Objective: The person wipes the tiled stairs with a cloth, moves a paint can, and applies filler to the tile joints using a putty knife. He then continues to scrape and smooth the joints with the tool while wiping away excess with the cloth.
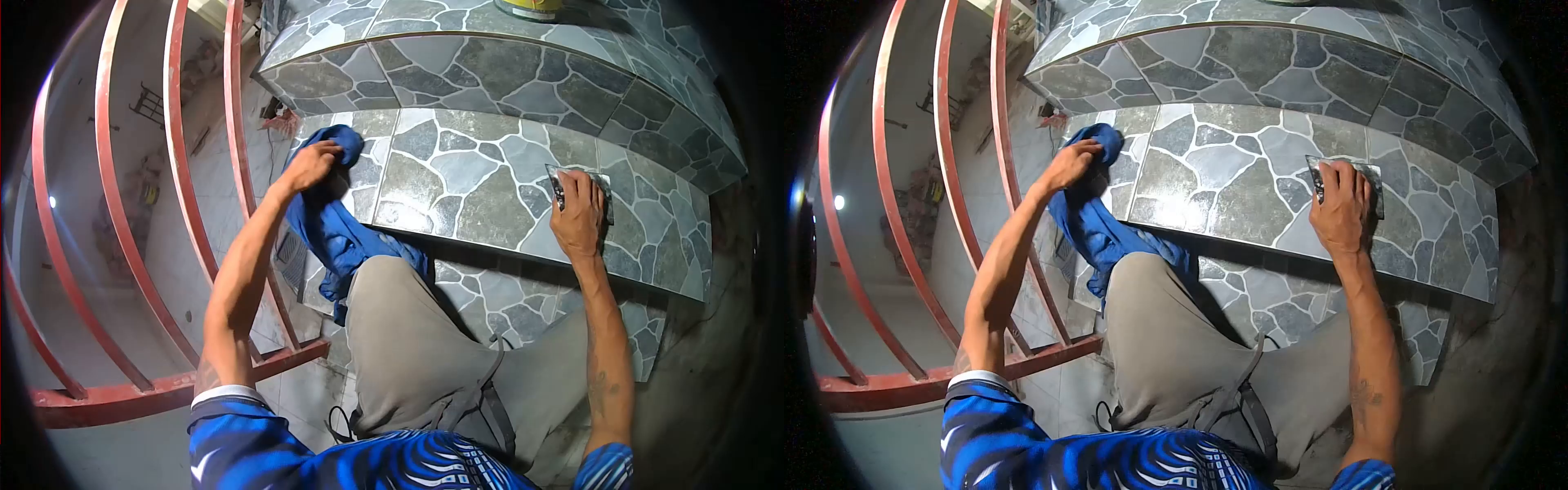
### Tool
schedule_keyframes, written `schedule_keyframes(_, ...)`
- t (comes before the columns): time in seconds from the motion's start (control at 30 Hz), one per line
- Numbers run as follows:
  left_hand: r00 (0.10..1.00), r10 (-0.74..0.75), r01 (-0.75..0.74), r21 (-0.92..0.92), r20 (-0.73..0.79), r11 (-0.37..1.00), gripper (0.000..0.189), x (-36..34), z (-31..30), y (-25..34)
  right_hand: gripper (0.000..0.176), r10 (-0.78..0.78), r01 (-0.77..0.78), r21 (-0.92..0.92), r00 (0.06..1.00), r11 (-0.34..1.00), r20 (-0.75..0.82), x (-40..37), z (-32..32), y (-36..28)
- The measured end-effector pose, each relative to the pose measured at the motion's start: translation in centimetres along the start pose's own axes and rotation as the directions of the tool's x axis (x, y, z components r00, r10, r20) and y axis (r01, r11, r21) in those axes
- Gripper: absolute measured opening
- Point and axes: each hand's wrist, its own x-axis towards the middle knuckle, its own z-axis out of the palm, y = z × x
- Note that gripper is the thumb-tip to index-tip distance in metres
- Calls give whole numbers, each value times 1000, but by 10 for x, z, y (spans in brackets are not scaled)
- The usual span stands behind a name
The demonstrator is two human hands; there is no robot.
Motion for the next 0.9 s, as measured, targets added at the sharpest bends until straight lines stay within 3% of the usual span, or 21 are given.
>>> schedule_keyframes(0.03, 996, -86, 85, -64, -17, 994, 42, 1, -6, -4, 45, 5, -5, -3, 1000, 1000, 5, 0, -2, 2)
schedule_keyframes(0.07, 979, -115, 112, -28, -171, 993, 35, -2, -6, -4, 45, 10, -9, -2, 1000, 1000, 13, -1, -3, 1)
schedule_keyframes(0.13, 900, -426, 435, 115, -91, 893, 32, 6, -7, -5, 46, 8, -8, 9, 1000, 1000, 13, 0, -2, 1)
schedule_keyframes(0.17, 817, -573, 574, 196, -63, 795, 32, 7, -5, -7, 46, 14, -14, 0, 1000, 1000, 9, -1, -1, 1)
schedule_keyframes(0.23, 871, -472, 491, 277, -135, 826, 29, 7, -2, 16, 46, 20, -20, -18, 1000, 1000, 9, 1, -1, -1)
schedule_keyframes(0.3, 985, -29, 65, 212, -171, 975, 22, 10, -2, 26, 47, 28, -28, -18, 999, 999, 22, 1, -1, -3)
schedule_keyframes(0.37, 945, 182, -187, 11, -272, 982, 17, 13, 4, 44, 47, 28, -27, -36, 999, 999, 27, 4, 0, -4)
schedule_keyframes(0.4, 951, 99, -109, -18, -292, 994, 19, 15, 13, 44, 49, 29, -28, -46, 999, 999, 36, 5, -1, -5)
schedule_keyframes(0.5, 927, 25, 117, 355, -373, 928, 25, 40, 57, -38, 51, 10, -8, -32, 999, 999, 43, 5, -1, -3)
schedule_keyframes(0.53, 963, -91, 194, 417, -254, 888, 29, 54, 45, -40, 53, -6, 7, -37, 1000, 999, 28, 4, 0, -2)
schedule_keyframes(0.57, 993, -114, 105, 580, -21, 808, 34, 65, 36, -38, 52, 3, -1, -53, 999, 999, 37, 4, -1, 0)
schedule_keyframes(0.63, 969, -106, 200, 456, -224, 867, 32, 75, 56, -19, 52, 20, -17, -61, 998, 998, 55, 8, -1, -6)
schedule_keyframes(0.67, 916, 50, 61, 260, -398, 964, 32, 73, 54, 7, 51, 19, -15, -63, 998, 998, 52, 10, -1, -5)
schedule_keyframes(0.7, 856, 164, -51, 237, -489, 970, 31, 64, 56, 25, 50, 20, -17, -62, 998, 998, 52, 10, 0, -3)
schedule_keyframes(0.77, 913, 239, -95, 398, -330, 913, 31, 59, 41, -6, 49, 5, -2, -44, 998, 999, 68, 6, 2, -7)
schedule_keyframes(0.8, 990, 130, -88, 448, -63, 890, 31, 68, 23, -15, 48, 4, -2, -43, 998, 999, 56, 7, 2, -4)
schedule_keyframes(0.83, 953, -98, 141, 131, -285, 981, 31, 78, 26, -6, 47, 5, -3, -36, 999, 999, 49, 6, -1, -3)
schedule_keyframes(0.9, 994, -104, 106, 416, -27, 903, 28, 75, 11, 50, 46, 21, -19, -45, 998, 999, 57, 7, -2, -6)
